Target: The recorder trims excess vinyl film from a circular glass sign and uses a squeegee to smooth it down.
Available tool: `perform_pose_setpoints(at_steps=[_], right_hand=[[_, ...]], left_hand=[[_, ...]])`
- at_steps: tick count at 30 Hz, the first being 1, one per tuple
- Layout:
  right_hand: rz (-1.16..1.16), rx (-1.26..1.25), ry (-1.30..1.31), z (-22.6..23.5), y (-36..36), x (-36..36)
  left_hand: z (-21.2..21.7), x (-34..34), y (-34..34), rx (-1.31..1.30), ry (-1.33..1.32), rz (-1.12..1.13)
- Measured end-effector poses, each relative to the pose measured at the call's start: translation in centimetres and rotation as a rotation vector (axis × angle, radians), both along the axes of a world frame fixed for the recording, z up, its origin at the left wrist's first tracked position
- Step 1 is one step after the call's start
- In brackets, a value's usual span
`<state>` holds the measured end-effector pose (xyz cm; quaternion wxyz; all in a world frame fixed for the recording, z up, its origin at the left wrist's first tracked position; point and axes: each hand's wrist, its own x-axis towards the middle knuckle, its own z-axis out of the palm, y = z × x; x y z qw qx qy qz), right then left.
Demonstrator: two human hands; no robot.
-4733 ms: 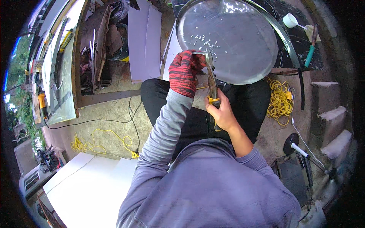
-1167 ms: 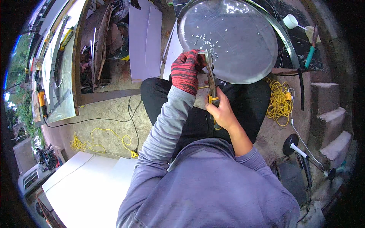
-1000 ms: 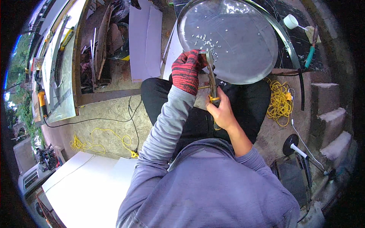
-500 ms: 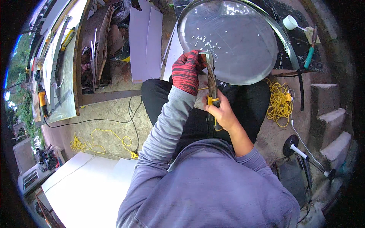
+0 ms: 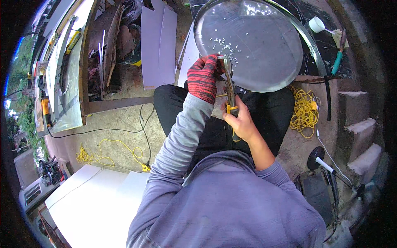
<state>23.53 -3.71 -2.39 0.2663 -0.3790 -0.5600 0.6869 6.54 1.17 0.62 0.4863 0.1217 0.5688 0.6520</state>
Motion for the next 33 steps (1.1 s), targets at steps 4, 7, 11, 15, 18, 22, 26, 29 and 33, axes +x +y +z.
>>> perform_pose_setpoints(at_steps=[4, 7, 11, 15, 18, 22, 26, 29, 33], right_hand=[[-0.033, 0.084, -0.085, 1.2, 0.2, -0.3], [-0.053, 0.102, -0.114, 0.5, 0.0, -0.3], [-0.074, 0.094, -0.07, 0.4, -0.2, -0.5], [-0.093, -0.075, -0.061, -0.3, -0.5, -0.3], [-0.042, -0.083, -0.037, -0.8, -0.3, 0.4], [0.005, -0.172, 0.078, -1.0, -0.4, 0.5], [-0.006, -0.114, 0.085, -0.4, -0.3, 0.3], [0.028, -0.097, 0.013, 0.0, -0.2, 0.3], [0.013, -0.03, -0.007, 0.4, -0.1, 0.1]], left_hand=[[0.4, 0.0, 0.1, -0.047, 0.019, -0.015], [0.1, 0.1, 0.2, -0.003, 0.009, -0.011], [0.3, 0.3, 0.1, 0.0, 0.023, 0.001], [-0.7, 0.3, 0.0, 0.063, -0.065, 0.016], [-0.8, 0.1, 0.0, 0.04, -0.078, 0.015], [-0.8, 0.0, -0.2, 0.003, -0.051, -0.002], [-0.7, 0.0, -0.2, 0.05, 0.096, -0.036], [0.1, 0.0, -0.1, -0.012, -0.019, -0.024], [-0.7, -0.3, 0.0, 0.008, -0.018, -0.015]])
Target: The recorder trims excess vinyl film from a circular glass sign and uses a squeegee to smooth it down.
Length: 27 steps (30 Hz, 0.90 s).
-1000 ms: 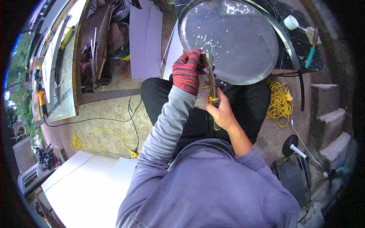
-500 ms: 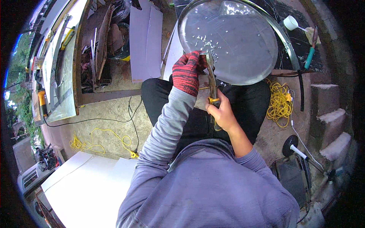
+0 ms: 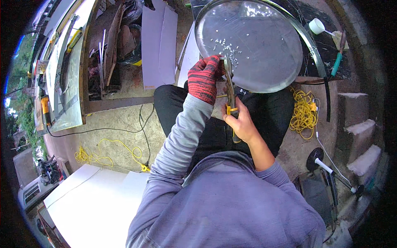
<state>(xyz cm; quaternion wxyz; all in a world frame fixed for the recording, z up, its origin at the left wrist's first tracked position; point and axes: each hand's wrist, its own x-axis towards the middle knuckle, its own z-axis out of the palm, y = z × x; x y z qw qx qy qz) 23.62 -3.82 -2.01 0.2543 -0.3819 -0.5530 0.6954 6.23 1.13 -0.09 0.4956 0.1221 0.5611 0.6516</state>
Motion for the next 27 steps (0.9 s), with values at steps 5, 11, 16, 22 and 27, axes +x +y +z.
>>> perform_pose_setpoints(at_steps=[5, 11, 16, 22, 27], right_hand=[[-0.048, 0.098, -0.05, -0.5, -0.2, -0.3], [-0.063, 0.069, -0.079, -0.1, -0.1, -0.7], [-0.113, -0.067, -0.052, -1.2, -0.7, -0.7], [-0.005, -0.121, 0.064, -1.2, -0.3, 0.2], [0.0, -0.059, 0.037, -0.4, -0.2, 0.0]], left_hand=[[-0.1, -0.1, 0.1, -0.01, -0.015, -0.002], [0.7, 0.1, 0.1, -0.014, 0.022, -0.012], [0.7, 0.2, 0.2, -0.055, 0.035, -0.025], [0.4, 0.1, -0.1, -0.034, -0.008, -0.003], [0.5, 0.1, -0.1, -0.035, -0.02, -0.027]])
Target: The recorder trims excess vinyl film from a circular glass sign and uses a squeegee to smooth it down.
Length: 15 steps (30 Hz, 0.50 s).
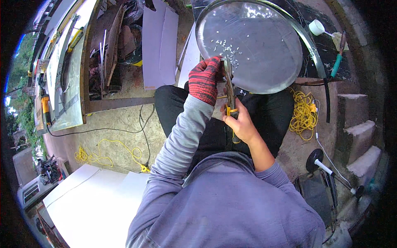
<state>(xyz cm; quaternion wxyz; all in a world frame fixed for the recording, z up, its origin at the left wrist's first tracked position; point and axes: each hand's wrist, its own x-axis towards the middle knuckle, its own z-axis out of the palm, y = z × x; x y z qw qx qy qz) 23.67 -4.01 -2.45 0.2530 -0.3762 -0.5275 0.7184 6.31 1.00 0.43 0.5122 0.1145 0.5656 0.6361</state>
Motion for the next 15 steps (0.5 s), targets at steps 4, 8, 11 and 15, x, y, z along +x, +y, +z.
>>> perform_pose_setpoints(at_steps=[4, 8, 11, 15], right_hand=[[0.012, 0.095, -0.057, -0.6, 0.1, 0.0], [-0.041, 0.15, -0.063, -0.6, -0.2, -0.3], [-0.068, 0.192, -0.092, -0.6, -0.1, -0.4], [-0.059, 0.154, -0.064, 0.9, 0.2, -0.5]], left_hand=[[-0.7, -0.1, 0.0, 0.019, -0.02, -0.023], [-1.3, -0.4, -0.1, 0.032, -0.024, -0.037], [-1.1, -0.4, -0.1, 0.022, -0.018, -0.038], [-0.3, -0.1, -0.3, 0.031, 0.003, -0.004]])
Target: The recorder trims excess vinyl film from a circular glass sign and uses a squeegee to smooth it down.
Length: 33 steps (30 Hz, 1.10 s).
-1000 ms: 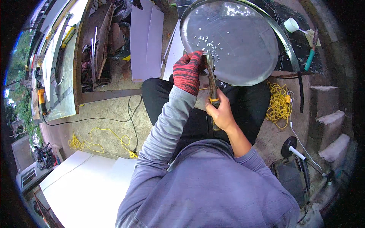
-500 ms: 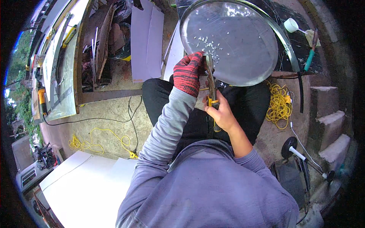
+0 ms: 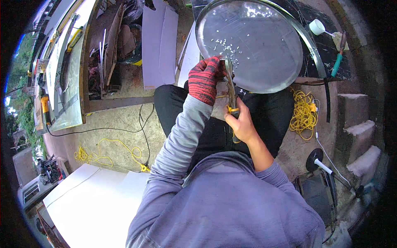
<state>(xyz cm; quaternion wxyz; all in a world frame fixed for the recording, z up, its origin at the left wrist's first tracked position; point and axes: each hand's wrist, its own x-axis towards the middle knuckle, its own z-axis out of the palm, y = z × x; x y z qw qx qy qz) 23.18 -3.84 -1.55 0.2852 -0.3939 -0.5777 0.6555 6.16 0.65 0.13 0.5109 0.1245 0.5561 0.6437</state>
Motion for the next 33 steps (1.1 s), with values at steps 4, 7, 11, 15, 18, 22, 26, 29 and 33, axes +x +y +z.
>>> perform_pose_setpoints(at_steps=[4, 7, 11, 15, 18, 22, 26, 29, 33], right_hand=[[0.009, -0.015, -0.03, -0.5, -0.2, 0.1], [-0.001, -0.064, -0.027, -0.7, -0.3, 0.0], [-0.015, -0.009, -0.008, -0.5, -0.2, -0.2], [-0.038, -0.13, -0.049, -1.1, -0.4, -0.3], [-0.013, -0.154, -0.034, -1.8, -0.2, 0.1], [0.053, -0.224, 0.1, -1.9, -0.2, 0.8], [0.058, -0.187, 0.089, -1.6, 0.0, 0.7], [0.068, -0.159, 0.048, -1.2, 0.1, 0.5], [0.067, -0.101, -0.007, -0.6, 0.1, 0.4]], left_hand=[[0.7, 0.1, 0.1, -0.046, 0.052, 0.007], [0.8, 0.2, 0.1, -0.035, 0.088, 0.014], [0.7, 0.1, 0.2, -0.058, 0.105, -0.007], [-0.1, 0.1, 0.4, -0.039, 0.063, 0.005], [-0.5, 0.0, 0.4, -0.032, 0.032, 0.027], [-0.3, -0.2, 0.3, -0.06, 0.046, 0.016], [0.0, -0.2, 0.4, -0.043, 0.043, 0.005], [0.0, -0.5, 0.3, -0.056, 0.09, -0.031], [0.1, -0.4, 0.2, -0.037, 0.093, -0.027]])
